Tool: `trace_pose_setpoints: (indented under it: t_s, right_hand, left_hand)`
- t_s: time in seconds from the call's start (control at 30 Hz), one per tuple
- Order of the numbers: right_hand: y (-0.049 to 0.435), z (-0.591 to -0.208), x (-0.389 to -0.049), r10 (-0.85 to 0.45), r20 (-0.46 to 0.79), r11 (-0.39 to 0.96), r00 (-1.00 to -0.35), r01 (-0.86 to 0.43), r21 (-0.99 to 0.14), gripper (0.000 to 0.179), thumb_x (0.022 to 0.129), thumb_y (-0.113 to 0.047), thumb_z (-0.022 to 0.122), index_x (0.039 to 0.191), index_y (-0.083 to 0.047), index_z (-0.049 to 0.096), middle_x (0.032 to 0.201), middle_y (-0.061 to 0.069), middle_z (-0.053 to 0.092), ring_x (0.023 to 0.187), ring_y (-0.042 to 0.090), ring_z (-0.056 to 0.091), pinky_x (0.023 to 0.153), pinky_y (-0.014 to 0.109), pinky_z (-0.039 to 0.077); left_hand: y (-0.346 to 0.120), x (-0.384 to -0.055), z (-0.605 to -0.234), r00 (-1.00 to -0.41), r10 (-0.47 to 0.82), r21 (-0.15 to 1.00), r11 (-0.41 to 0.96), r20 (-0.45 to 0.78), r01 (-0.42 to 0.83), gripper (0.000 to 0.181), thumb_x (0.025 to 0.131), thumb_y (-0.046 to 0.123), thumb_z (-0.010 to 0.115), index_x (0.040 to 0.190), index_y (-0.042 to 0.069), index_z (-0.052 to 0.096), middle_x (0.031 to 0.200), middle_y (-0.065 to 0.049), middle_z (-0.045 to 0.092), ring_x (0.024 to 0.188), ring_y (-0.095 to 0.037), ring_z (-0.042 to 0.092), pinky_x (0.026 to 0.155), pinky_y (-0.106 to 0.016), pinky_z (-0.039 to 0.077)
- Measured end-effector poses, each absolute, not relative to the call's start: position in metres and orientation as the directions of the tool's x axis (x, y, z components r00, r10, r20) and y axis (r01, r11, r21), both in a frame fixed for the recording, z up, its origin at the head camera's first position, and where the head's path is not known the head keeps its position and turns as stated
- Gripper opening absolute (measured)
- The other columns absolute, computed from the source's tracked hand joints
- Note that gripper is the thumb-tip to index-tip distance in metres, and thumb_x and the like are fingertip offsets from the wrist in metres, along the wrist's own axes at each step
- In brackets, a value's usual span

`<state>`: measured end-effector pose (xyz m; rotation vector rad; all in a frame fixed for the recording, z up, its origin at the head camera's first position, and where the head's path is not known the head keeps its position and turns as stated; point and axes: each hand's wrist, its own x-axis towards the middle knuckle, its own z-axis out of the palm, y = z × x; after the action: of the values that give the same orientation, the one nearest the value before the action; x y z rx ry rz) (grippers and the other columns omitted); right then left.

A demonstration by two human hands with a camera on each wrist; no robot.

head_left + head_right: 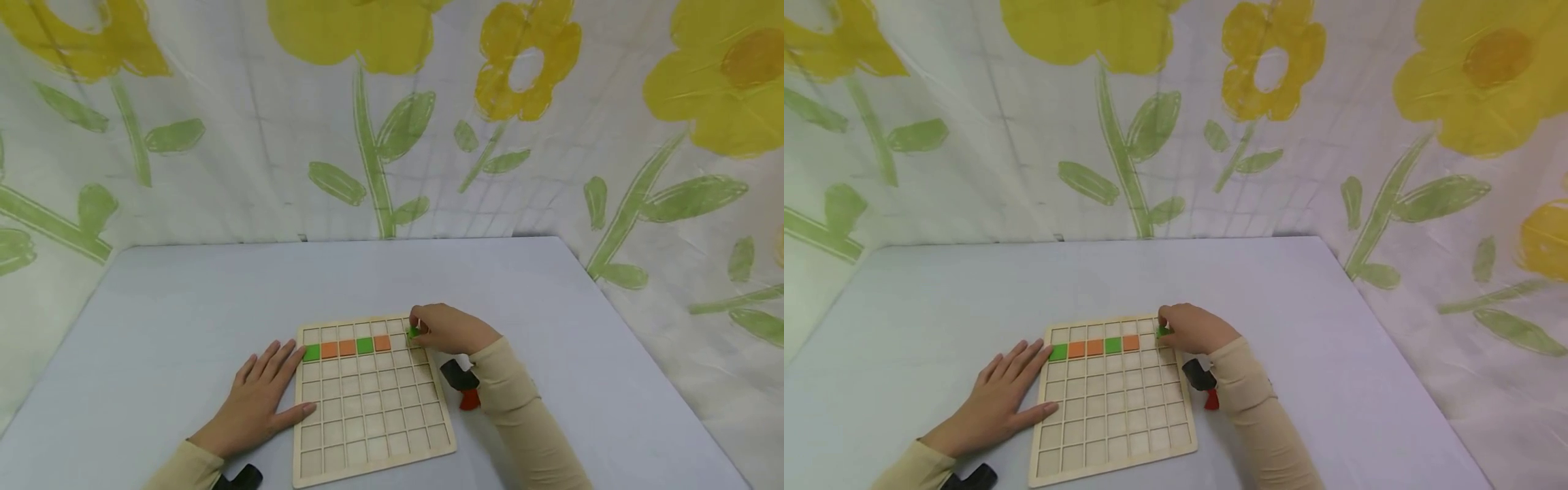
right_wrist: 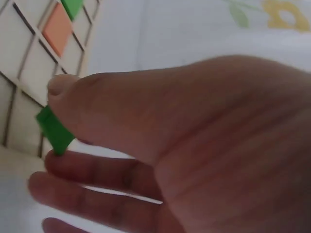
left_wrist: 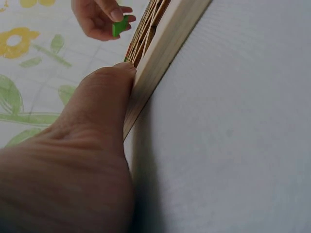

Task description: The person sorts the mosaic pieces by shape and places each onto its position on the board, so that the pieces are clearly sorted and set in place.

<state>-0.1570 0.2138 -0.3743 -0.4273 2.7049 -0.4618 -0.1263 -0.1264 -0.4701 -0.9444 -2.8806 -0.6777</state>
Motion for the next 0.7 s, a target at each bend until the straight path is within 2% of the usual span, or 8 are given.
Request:
trace_pose_setpoints:
  t_s: [0.3,0.7]
  right_hand:
    - [0.198,-0.393,-0.158,-0.398,-0.238,0.903,-0.886,-0.333,-0.271,0.027,0.089,-0.029,0.069,0.110,-0.015,0.062,0.094,-0.005,0.059,0.080,0.008,0.054,0.074,0.028,0.048]
    - [0.192,-0.399,-0.159,-0.423,-0.192,0.891,-0.885,-0.368,-0.266,0.028,0.087,-0.026,0.071,0.113,-0.018,0.064,0.096,-0.002,0.057,0.075,0.009,0.052,0.070,0.026,0.047]
  left_hand:
    - [-0.124,-0.128,-0.469,-0.813,0.560,0.394,0.718,0.162,0.574,0.085,0.086,0.060,0.059,0.150,0.012,0.030,0.155,-0.014,0.027,0.143,-0.037,0.018,0.109,-0.058,0.012]
    - [-0.126,-0.126,-0.469,-0.822,0.549,0.397,0.728,0.149,0.559,0.086,0.085,0.061,0.059,0.150,0.012,0.031,0.155,-0.014,0.027,0.143,-0.037,0.018,0.109,-0.059,0.012]
